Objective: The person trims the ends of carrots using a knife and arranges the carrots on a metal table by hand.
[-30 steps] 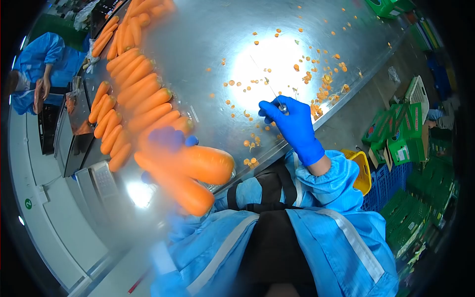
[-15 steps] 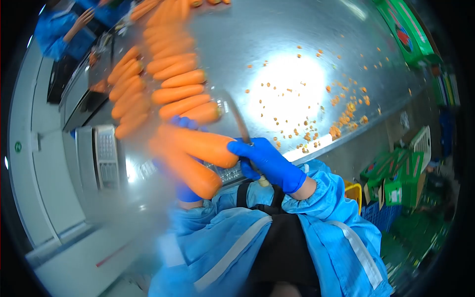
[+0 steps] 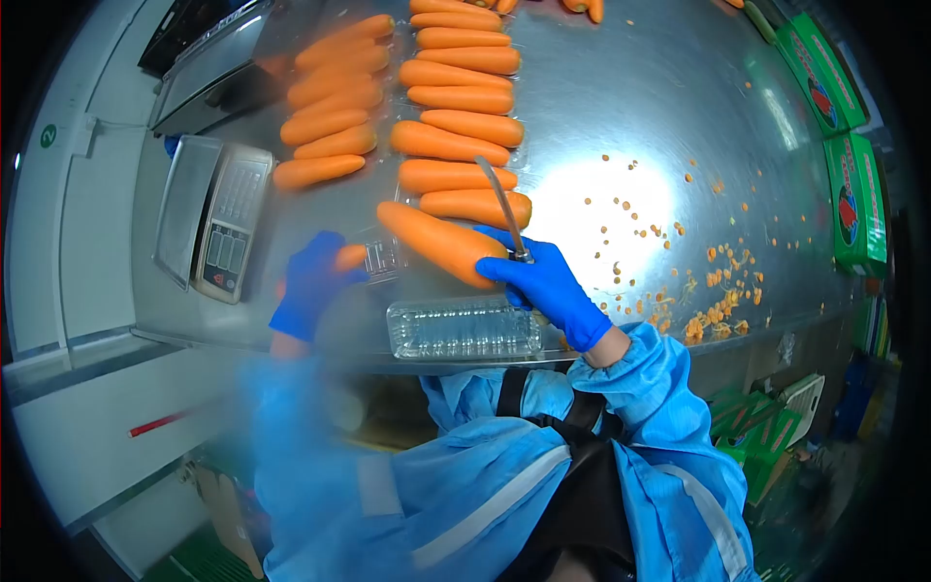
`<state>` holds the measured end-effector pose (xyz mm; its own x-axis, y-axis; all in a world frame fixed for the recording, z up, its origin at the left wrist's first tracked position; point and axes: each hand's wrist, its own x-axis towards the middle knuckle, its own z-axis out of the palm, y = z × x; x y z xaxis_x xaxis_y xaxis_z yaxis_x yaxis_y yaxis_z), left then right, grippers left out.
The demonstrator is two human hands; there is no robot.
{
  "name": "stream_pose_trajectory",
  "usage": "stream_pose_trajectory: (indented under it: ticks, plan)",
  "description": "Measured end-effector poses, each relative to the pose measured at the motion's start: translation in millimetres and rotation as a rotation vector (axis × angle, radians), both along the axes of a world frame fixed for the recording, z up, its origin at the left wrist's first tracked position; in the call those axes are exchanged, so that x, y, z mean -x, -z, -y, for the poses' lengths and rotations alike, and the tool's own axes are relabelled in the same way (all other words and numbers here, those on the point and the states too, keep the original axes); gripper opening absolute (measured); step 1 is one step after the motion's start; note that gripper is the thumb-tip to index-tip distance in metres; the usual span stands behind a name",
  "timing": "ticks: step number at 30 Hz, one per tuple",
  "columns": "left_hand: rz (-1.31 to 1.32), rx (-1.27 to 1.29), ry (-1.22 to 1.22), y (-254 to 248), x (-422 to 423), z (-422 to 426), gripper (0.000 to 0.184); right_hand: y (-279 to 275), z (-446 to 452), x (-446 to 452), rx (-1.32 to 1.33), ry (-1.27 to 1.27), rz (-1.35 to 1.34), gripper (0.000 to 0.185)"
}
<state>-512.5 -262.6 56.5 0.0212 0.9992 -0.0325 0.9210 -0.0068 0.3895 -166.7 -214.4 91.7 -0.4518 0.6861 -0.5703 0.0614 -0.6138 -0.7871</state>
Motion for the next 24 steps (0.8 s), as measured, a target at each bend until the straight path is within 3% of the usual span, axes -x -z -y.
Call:
stream_pose_trajectory:
  ticks: [2,6,11,14,16,18,21,24]
  plan:
    - [0.102,0.052,0.020,19.8,8.9,-0.2,0.057,1.1,-8.8,14.9,-0.045,-0.044,0.003,0.059]
    - [0.025,-0.073,0.125,47.8,12.1,11.5,0.060,14.5,-20.2,36.5,0.001,-0.115,-0.004,0.059]
    - [-0.005,-0.620,-0.057,-27.0,-55.5,17.4,0.074,-0.4,-26.4,47.9,0.054,-0.196,0.044,0.055]
    - [-0.133,-0.323,0.223,-59.4,-87.3,9.8,0.080,-16.2,-19.1,56.4,-0.072,-0.274,0.071,0.050]
    - [0.244,-0.195,0.119,-36.9,-85.4,19.2,0.074,-15.7,-13.5,58.7,-0.128,-0.269,0.070,0.045]
    - [0.577,-0.029,-0.016,-31.3,-88.6,22.8,0.074,-24.4,-19.8,48.0,0.083,-0.215,-0.065,0.042]
    - [0.764,-0.051,-0.014,-31.0,-101.6,27.5,0.073,-24.0,-18.2,39.0,0.180,-0.183,-0.103,0.040]
    - [0.629,-0.083,-0.013,-37.0,-109.7,26.5,0.072,-29.8,-14.1,34.8,0.112,-0.142,-0.195,0.041]
